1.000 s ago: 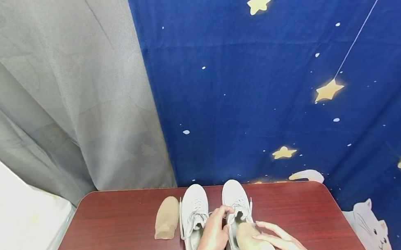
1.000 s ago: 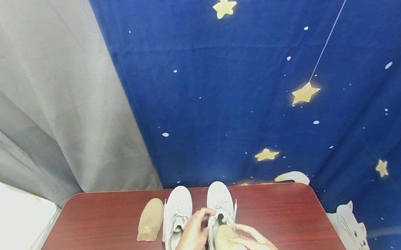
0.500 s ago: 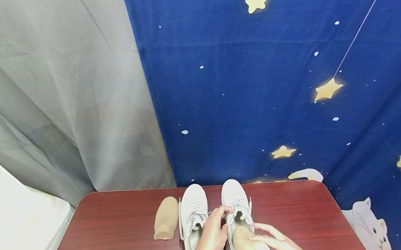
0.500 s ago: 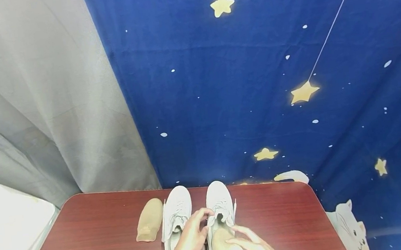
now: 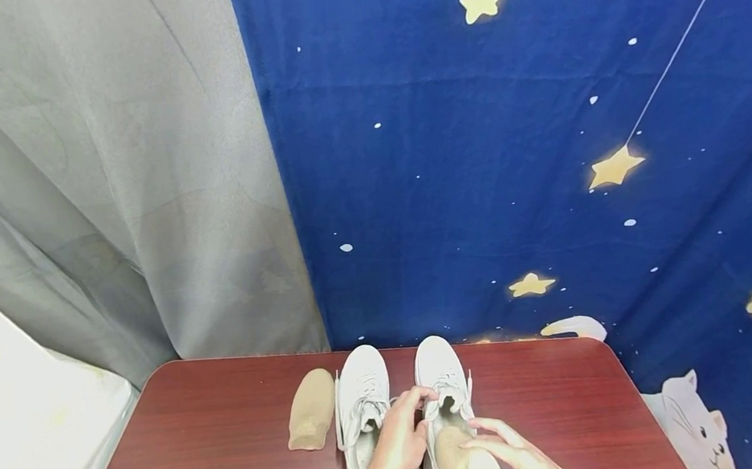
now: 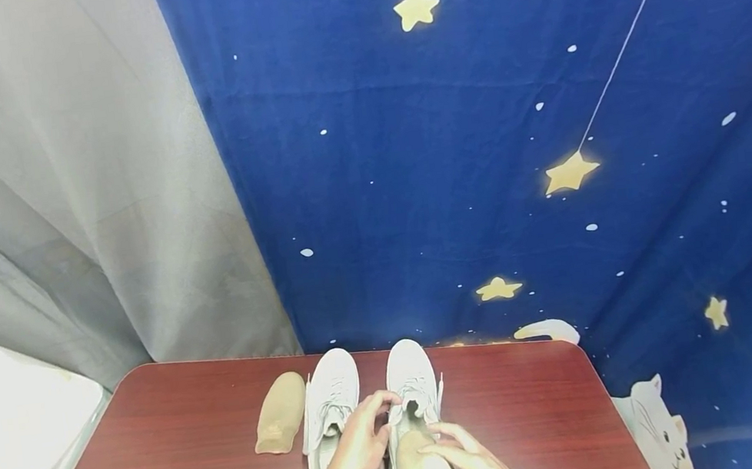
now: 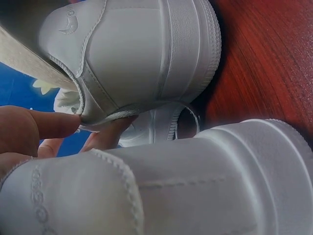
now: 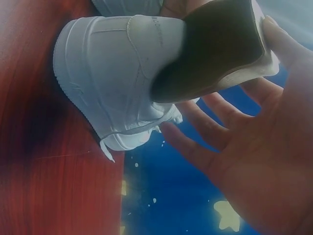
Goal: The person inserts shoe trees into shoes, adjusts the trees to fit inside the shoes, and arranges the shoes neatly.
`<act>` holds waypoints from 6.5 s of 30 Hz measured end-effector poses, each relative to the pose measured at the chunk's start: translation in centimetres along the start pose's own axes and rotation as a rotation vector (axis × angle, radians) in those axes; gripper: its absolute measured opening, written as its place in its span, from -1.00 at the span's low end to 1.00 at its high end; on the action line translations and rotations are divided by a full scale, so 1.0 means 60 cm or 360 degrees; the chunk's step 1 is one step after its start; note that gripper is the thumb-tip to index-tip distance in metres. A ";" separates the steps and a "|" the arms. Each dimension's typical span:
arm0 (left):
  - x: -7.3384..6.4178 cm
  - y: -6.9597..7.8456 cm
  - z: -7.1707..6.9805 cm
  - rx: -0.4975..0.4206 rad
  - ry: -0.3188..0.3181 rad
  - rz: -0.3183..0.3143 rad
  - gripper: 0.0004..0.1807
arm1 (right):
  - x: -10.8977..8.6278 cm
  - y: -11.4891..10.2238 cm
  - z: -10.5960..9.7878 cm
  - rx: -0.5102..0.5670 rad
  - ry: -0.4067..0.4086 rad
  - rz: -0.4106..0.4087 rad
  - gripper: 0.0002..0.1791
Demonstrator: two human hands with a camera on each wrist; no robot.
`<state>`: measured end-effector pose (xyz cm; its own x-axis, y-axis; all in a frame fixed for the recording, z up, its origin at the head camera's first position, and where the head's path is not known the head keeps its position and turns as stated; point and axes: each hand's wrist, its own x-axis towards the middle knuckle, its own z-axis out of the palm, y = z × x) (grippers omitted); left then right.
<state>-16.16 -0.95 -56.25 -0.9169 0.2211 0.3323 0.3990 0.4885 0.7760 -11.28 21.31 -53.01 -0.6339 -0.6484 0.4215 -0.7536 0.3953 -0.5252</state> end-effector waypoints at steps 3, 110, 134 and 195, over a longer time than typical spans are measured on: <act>0.000 0.000 -0.001 0.0007 0.0006 0.0004 -0.46 | 0.001 0.001 0.001 0.0004 -0.0008 0.0027 -0.45; -0.001 -0.008 -0.003 0.0019 -0.0003 -0.0001 -0.46 | 0.022 0.051 0.084 -0.0086 0.0465 0.0235 -0.38; -0.001 0.001 0.005 0.0012 -0.0040 -0.0033 -0.48 | 0.046 0.010 0.064 -0.0151 0.0657 0.0277 -0.44; -0.003 -0.001 0.001 0.0013 -0.0028 -0.0010 -0.45 | 0.024 0.091 0.105 -0.0138 0.0803 0.0224 -0.48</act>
<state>-15.99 -0.96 -56.38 -0.9191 0.2327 0.3181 0.3935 0.4968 0.7735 -15.21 18.43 -59.91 -0.7186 -0.2000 0.6661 -0.6534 0.5222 -0.5481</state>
